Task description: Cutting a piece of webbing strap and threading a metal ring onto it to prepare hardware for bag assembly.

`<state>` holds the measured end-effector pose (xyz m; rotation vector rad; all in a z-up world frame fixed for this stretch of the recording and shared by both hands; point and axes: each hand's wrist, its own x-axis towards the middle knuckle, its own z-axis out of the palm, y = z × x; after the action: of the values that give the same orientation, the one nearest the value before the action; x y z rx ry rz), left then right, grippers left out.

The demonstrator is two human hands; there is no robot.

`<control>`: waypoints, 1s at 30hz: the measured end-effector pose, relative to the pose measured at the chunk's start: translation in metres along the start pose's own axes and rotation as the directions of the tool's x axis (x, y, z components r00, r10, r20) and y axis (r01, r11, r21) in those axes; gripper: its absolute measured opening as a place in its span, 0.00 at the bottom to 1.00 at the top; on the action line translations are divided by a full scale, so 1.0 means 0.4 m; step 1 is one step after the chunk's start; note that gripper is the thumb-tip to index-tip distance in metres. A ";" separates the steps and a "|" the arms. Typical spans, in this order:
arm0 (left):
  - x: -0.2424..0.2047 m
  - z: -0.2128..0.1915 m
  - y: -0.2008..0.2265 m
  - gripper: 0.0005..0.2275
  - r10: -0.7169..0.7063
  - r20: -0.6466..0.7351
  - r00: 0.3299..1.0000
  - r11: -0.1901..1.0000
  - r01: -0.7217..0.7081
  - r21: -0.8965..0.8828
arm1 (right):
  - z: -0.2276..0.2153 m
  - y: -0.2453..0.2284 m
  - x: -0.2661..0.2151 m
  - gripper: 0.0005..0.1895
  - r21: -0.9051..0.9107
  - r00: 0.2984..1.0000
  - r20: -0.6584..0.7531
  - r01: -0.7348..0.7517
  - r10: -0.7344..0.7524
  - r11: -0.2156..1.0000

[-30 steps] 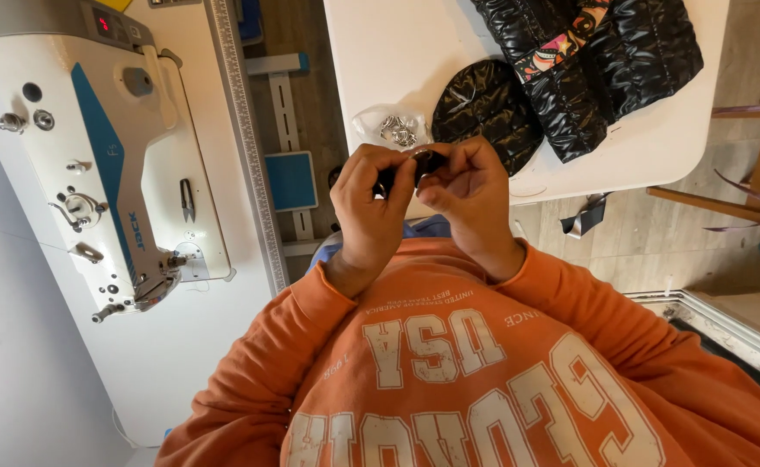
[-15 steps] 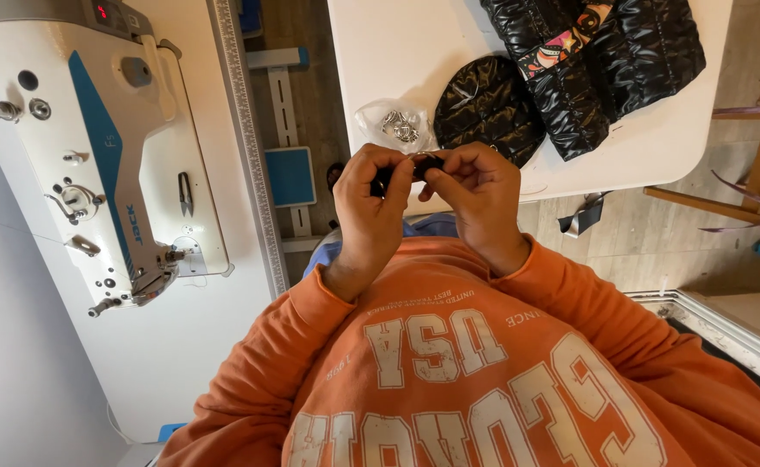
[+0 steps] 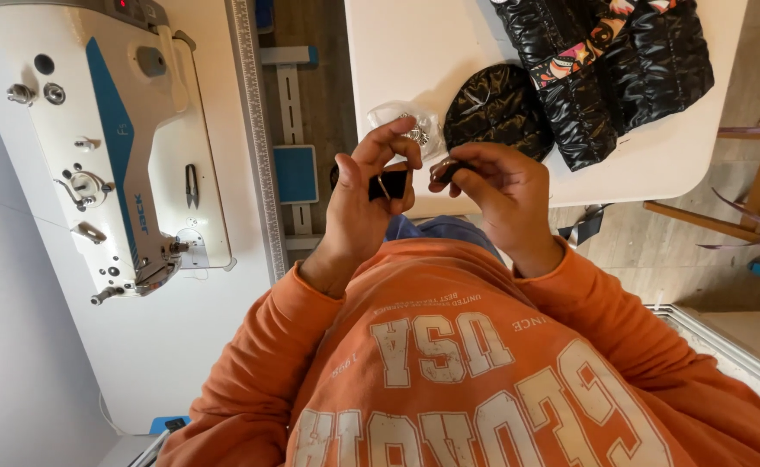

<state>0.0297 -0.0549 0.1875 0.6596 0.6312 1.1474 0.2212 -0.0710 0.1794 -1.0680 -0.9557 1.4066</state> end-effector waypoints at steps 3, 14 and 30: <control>0.004 -0.008 0.004 0.43 0.040 0.072 0.997 0.991 -0.048 0.124 | 0.011 -0.039 0.003 0.09 -0.104 0.991 0.128 -0.015 0.028 0.995; -0.007 0.015 0.026 0.43 0.126 0.352 0.927 0.624 -0.350 0.698 | 0.058 -0.066 -0.010 0.06 -0.281 0.981 0.192 0.071 -0.017 0.957; -0.015 -0.036 0.005 0.13 -0.012 0.003 1.000 0.929 0.010 0.371 | 0.010 -0.008 0.008 0.06 0.094 0.978 0.125 -0.180 0.168 0.979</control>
<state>0.0159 -0.0578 0.1802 0.9795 0.8573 1.0223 0.2183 -0.0675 0.1833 -1.0203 -0.8770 1.6605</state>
